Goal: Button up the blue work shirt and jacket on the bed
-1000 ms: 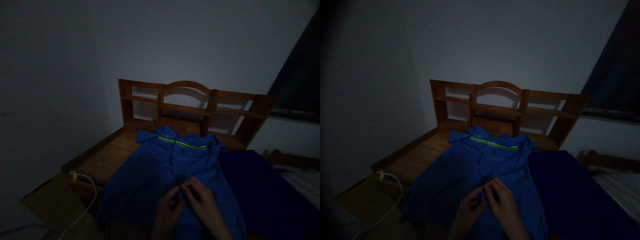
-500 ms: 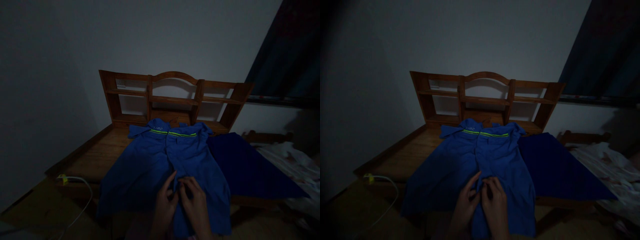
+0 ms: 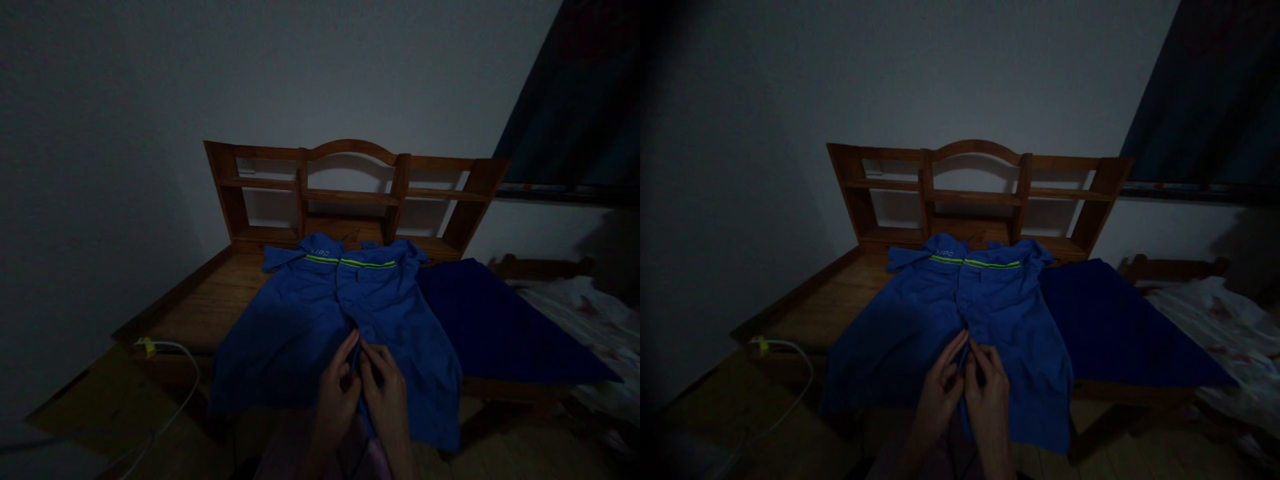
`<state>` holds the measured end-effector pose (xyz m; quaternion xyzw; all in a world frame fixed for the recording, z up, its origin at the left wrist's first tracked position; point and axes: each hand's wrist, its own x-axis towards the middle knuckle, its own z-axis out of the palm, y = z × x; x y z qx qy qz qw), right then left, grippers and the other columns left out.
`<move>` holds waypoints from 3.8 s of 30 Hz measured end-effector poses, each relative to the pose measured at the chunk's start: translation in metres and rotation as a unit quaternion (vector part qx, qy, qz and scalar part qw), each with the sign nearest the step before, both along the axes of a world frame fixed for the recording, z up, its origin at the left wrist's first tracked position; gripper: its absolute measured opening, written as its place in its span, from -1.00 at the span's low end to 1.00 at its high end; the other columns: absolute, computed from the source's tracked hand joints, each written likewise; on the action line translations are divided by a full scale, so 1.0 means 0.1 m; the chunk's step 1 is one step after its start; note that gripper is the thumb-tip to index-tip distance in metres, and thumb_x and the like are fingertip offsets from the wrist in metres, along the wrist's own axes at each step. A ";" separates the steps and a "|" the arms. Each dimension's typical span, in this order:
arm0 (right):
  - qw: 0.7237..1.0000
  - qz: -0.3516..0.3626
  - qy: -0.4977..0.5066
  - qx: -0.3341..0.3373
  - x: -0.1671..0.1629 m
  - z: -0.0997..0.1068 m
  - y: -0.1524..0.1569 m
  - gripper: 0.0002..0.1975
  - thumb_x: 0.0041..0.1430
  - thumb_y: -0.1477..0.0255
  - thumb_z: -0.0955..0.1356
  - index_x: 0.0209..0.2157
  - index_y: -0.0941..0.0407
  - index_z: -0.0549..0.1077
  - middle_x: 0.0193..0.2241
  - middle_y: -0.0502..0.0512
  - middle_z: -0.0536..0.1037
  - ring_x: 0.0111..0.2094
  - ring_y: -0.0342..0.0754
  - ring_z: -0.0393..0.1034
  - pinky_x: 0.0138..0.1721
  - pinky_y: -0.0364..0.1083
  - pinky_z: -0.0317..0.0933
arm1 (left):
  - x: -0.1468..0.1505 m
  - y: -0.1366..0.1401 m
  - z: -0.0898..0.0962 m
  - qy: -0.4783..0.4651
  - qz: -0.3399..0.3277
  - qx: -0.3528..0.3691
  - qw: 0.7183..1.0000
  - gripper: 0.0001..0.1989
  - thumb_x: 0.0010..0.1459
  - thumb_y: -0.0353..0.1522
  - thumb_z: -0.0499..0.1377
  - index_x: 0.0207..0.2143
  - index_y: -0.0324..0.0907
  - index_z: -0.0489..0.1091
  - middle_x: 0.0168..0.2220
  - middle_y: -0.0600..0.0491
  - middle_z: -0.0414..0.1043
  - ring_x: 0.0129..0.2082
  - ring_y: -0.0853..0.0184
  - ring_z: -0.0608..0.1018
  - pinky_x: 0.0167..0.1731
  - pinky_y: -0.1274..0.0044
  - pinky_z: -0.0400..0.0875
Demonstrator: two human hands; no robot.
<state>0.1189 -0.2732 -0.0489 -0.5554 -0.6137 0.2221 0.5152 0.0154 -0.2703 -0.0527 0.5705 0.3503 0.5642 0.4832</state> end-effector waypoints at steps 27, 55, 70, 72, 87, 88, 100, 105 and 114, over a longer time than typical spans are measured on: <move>0.998 0.007 -0.050 0.023 0.05 -0.16 0.11 -0.49 0.21 0.28 0.23 0.19 -0.03 0.14 0.07 0.13 0.30 0.11 0.05 0.18 0.06 0.05 0.15 | -0.19 0.19 -0.28 0.175 0.220 -0.085 0.956 -0.78 0.12 -0.22 0.09 -0.34 -0.18 0.39 -0.39 0.04 0.42 -0.45 0.33 0.49 -0.44 0.52 0.37; 0.998 0.043 0.042 -0.004 0.09 -0.17 0.16 -0.83 0.18 0.32 0.30 -0.30 0.11 0.45 -0.37 0.04 0.48 -0.36 -0.12 0.38 -0.34 -0.19 0.22 | -0.15 0.16 -0.11 0.020 0.092 -0.090 0.991 -0.74 0.14 -0.19 0.09 -0.28 -0.22 0.38 -0.30 0.02 0.44 -0.33 0.30 0.53 -0.33 0.54 0.46; 0.998 0.054 -0.042 0.017 0.03 -0.23 0.16 -0.90 0.23 0.39 0.22 -0.31 0.09 0.34 -0.39 -0.01 0.43 -0.37 -0.14 0.34 -0.31 -0.19 0.17 | -0.10 0.22 -0.27 0.047 0.142 -0.078 0.986 -0.82 0.07 -0.24 0.16 -0.37 -0.19 0.36 -0.40 0.06 0.42 -0.35 0.32 0.52 -0.38 0.60 0.45; 0.997 0.052 -0.048 0.013 0.02 -0.23 0.15 -0.90 0.24 0.39 0.22 -0.30 0.08 0.33 -0.38 0.00 0.43 -0.37 -0.13 0.34 -0.31 -0.19 0.17 | -0.10 0.22 -0.26 0.040 0.146 -0.078 0.985 -0.82 0.06 -0.26 0.16 -0.38 -0.19 0.35 -0.42 0.07 0.41 -0.37 0.33 0.52 -0.41 0.61 0.43; 0.998 0.063 -0.017 0.006 -0.01 -0.19 0.11 -0.86 0.27 0.36 0.19 -0.27 0.08 0.33 -0.33 0.02 0.44 -0.28 -0.11 0.35 -0.21 -0.17 0.15 | -0.09 0.22 -0.27 0.029 0.167 -0.063 0.984 -0.82 0.09 -0.27 0.16 -0.33 -0.20 0.35 -0.30 0.01 0.39 -0.30 0.32 0.50 -0.35 0.57 0.45; 0.998 0.062 -0.007 0.004 -0.02 -0.18 0.10 -0.86 0.27 0.35 0.19 -0.27 0.08 0.33 -0.33 0.02 0.44 -0.28 -0.11 0.35 -0.21 -0.17 0.15 | -0.09 0.21 -0.27 0.026 0.164 -0.060 0.984 -0.82 0.09 -0.27 0.16 -0.31 -0.20 0.34 -0.30 0.02 0.38 -0.30 0.32 0.50 -0.35 0.57 0.45; 0.979 0.055 0.183 -0.071 0.00 -0.23 0.19 -0.75 0.17 0.22 0.28 -0.32 0.14 0.36 -0.53 -0.05 0.35 -0.51 -0.19 0.23 -0.49 -0.23 0.14 | 0.02 0.20 -0.34 0.082 0.196 -0.012 0.977 -0.88 0.17 -0.31 0.08 -0.27 -0.17 0.28 -0.31 0.04 0.37 -0.26 0.36 0.49 -0.20 0.54 0.40; 0.963 0.075 0.244 -0.085 0.00 -0.23 0.21 -0.73 0.12 0.20 0.31 -0.37 0.14 0.36 -0.61 -0.10 0.26 -0.60 -0.22 0.12 -0.58 -0.24 0.05 | 0.00 0.20 -0.33 0.142 0.186 0.007 0.972 -0.90 0.17 -0.34 0.06 -0.29 -0.16 0.30 -0.31 0.03 0.38 -0.26 0.34 0.48 -0.19 0.51 0.38; 0.926 0.113 0.339 -0.119 0.01 -0.31 0.25 -0.72 0.11 0.22 0.33 -0.43 0.18 0.35 -0.68 -0.13 0.20 -0.67 -0.27 0.02 -0.61 -0.24 -0.04 | -0.04 0.18 -0.28 0.134 0.165 -0.004 0.977 -0.82 0.09 -0.33 0.14 -0.22 -0.14 0.34 -0.22 0.02 0.40 -0.25 0.34 0.49 -0.23 0.54 0.39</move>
